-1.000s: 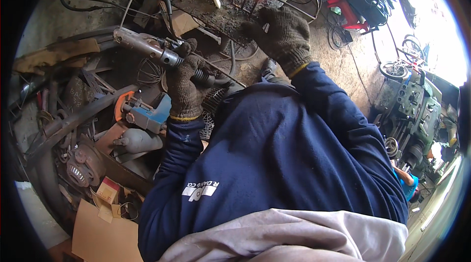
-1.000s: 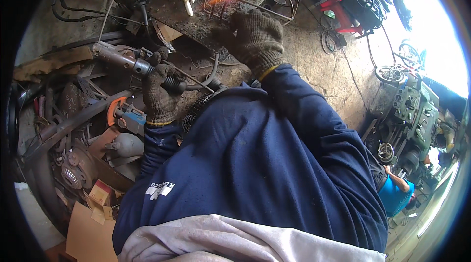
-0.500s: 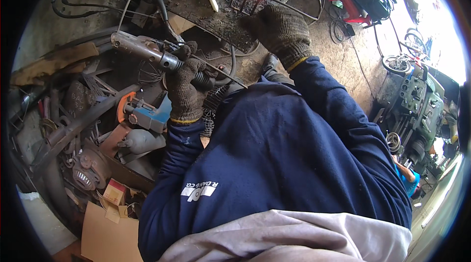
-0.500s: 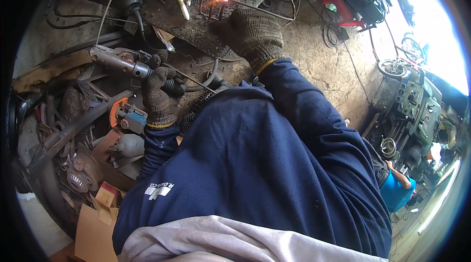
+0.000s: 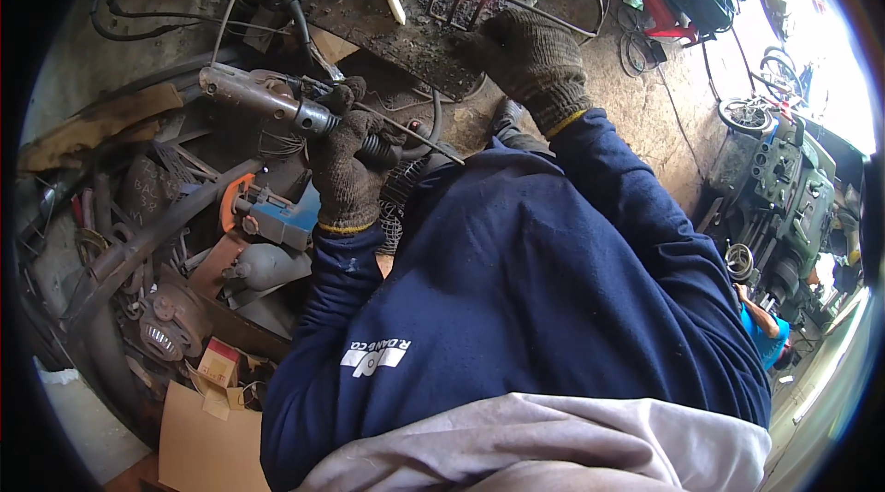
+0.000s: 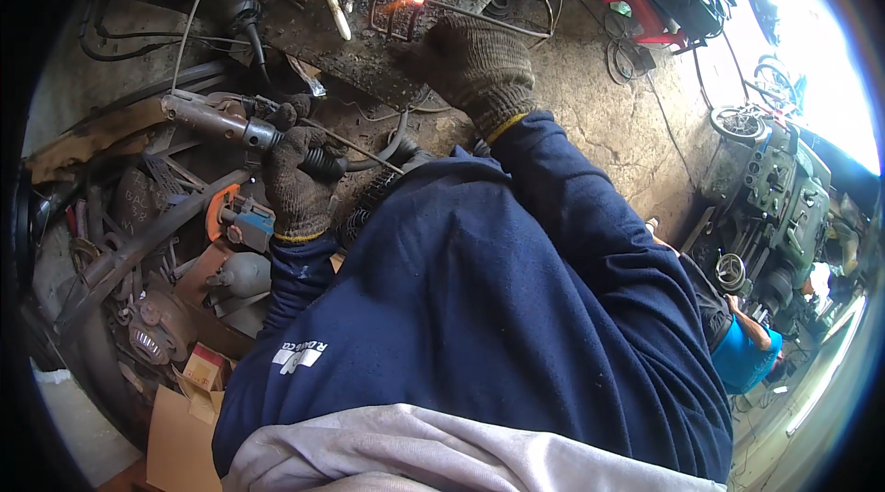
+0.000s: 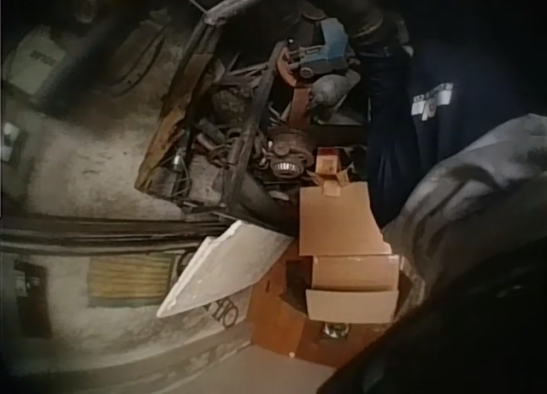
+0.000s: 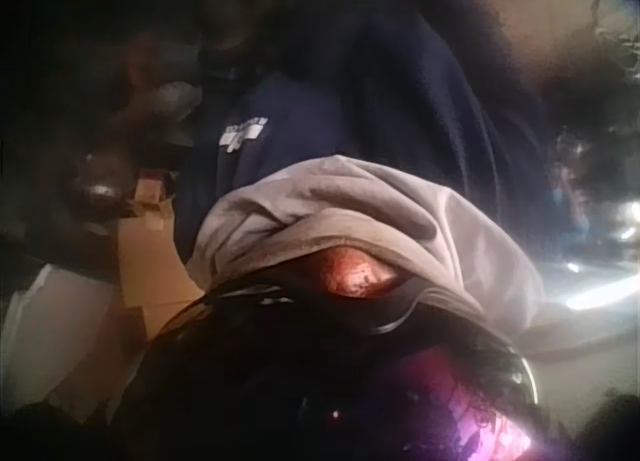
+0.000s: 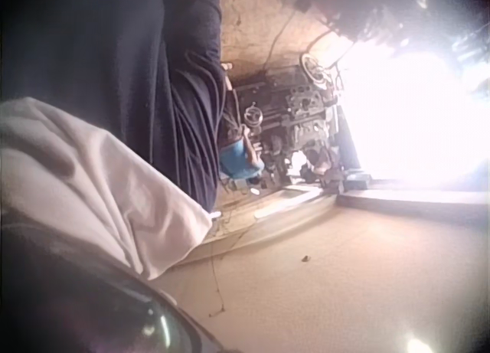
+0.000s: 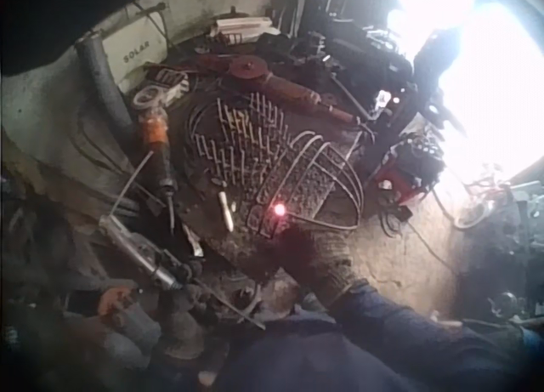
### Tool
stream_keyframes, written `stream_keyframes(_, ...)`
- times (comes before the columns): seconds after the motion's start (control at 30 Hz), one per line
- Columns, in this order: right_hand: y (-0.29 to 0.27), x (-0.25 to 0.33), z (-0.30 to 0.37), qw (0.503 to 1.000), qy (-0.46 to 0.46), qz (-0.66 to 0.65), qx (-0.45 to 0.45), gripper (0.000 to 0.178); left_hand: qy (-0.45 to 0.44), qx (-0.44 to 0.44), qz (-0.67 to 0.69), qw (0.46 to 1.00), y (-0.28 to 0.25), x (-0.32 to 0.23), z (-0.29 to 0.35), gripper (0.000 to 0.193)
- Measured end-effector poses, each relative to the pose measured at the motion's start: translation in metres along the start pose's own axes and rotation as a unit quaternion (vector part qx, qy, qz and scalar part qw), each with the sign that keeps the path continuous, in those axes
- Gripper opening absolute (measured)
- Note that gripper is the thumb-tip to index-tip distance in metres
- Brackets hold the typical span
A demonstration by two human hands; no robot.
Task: The person welds metal rods onto a curved wire frame to create a cage-like structure, smooths the joints using an angle grinder, and marks the frame with a white marker.
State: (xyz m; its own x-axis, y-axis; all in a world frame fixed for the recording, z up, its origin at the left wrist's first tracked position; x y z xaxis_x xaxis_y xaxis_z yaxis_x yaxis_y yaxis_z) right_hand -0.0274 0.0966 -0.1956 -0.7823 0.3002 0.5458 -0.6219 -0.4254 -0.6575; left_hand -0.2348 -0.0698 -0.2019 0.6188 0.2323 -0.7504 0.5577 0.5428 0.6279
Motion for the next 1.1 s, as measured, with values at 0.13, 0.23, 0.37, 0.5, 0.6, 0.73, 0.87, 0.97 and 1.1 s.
stream_keyframes(0.13,0.004,0.002,-0.003,1.000,0.006,-0.001,0.006,0.046,0.015,-0.004,-0.004,1.000,0.002,-0.004,0.002,0.045)
stream_keyframes(0.23,0.003,0.003,-0.004,1.000,0.011,0.001,0.003,0.046,-0.017,0.015,0.003,1.000,-0.003,0.001,-0.001,0.045)
stream_keyframes(0.37,0.002,0.002,-0.003,1.000,0.017,0.003,0.005,0.046,-0.008,0.004,0.020,1.000,0.004,-0.001,0.000,0.045)
stream_keyframes(0.5,0.003,0.002,-0.002,1.000,0.023,0.007,0.008,0.046,-0.015,0.013,0.041,0.999,0.004,0.001,-0.001,0.044)
stream_keyframes(0.6,0.002,0.003,0.001,1.000,0.026,0.011,0.010,0.047,-0.006,0.021,0.033,0.999,0.000,0.001,-0.001,0.043)
stream_keyframes(0.73,-0.003,0.004,0.006,0.999,0.036,0.024,0.013,0.047,-0.012,0.003,0.036,0.999,-0.001,0.000,0.005,0.044)
stream_keyframes(0.87,-0.011,0.012,0.017,0.997,0.029,0.067,0.008,0.047,0.006,0.004,0.028,1.000,-0.003,-0.008,0.009,0.044)
stream_keyframes(0.97,-0.032,0.037,0.053,0.980,-0.131,0.139,-0.057,0.044,0.047,0.006,0.019,0.999,0.001,-0.021,0.016,0.043)
stream_keyframes(1.1,-0.066,0.031,0.143,0.882,-0.353,0.150,-0.274,0.033,0.037,0.048,0.040,0.997,0.002,-0.026,0.024,0.041)
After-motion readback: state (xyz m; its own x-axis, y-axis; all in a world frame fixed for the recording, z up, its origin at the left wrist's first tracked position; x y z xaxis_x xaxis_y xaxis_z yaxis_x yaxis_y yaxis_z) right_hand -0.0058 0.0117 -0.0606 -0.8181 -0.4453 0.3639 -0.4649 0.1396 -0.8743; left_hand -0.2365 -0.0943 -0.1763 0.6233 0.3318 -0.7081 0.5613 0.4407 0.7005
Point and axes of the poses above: each hand's wrist, its own z-axis away from the middle knuckle, its own y-axis out of the palm, x = y × z, the point moved 9 cm from there along -z, towards the middle knuckle, and after that the axes turned 15 degrees about y, right-handed, at the moved point
